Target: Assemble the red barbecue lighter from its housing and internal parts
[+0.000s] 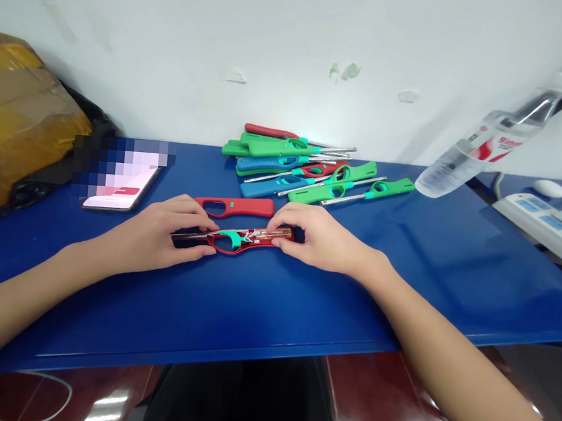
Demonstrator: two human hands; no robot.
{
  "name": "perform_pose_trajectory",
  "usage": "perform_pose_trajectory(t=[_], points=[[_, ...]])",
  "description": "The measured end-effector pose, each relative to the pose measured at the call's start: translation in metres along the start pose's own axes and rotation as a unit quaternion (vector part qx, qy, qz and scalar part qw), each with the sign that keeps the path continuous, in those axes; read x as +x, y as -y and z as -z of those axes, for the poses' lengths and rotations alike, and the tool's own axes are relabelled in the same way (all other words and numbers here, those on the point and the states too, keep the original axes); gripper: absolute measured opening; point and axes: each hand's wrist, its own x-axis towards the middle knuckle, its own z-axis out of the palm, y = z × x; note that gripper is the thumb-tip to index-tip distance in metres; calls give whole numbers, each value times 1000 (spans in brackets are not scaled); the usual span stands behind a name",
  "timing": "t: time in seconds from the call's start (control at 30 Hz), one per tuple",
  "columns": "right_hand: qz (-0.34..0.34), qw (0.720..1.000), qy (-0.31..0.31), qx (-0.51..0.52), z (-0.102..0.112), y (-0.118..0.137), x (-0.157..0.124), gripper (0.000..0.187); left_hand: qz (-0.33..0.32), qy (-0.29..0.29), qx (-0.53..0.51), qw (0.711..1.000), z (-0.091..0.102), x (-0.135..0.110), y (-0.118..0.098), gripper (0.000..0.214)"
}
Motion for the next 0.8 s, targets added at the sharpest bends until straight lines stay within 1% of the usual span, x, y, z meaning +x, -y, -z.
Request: perform_pose_trajectory(t=[0.13,0.27,0.33,0.47,0.6,0.67,0.8], points=[[6,1000,4,5,-4,2,0,13,-16,-31,20,999,2,-1,-4,34],[18,1000,-8,6,-9,3,1,12,-51,-71,39,995,1,2,-10,25],[22,1000,-14,5,-11,5,1,12,-58,-79,46,994,-2,3,-12,21],[22,999,-24,-7,-15,7,2,13,-45,-71,28,996,-9,4,-12,17],[19,999,-30,-6,-16,8,1,14,-30,-64,13,997,-9,4,-13,17],[15,999,-28,-4,-16,8,1,15,-32,-48,35,998,-7,4,-16,19],[12,1000,-23,1,-17,8,0,17,-52,5,96,994,2,0,-22,23]])
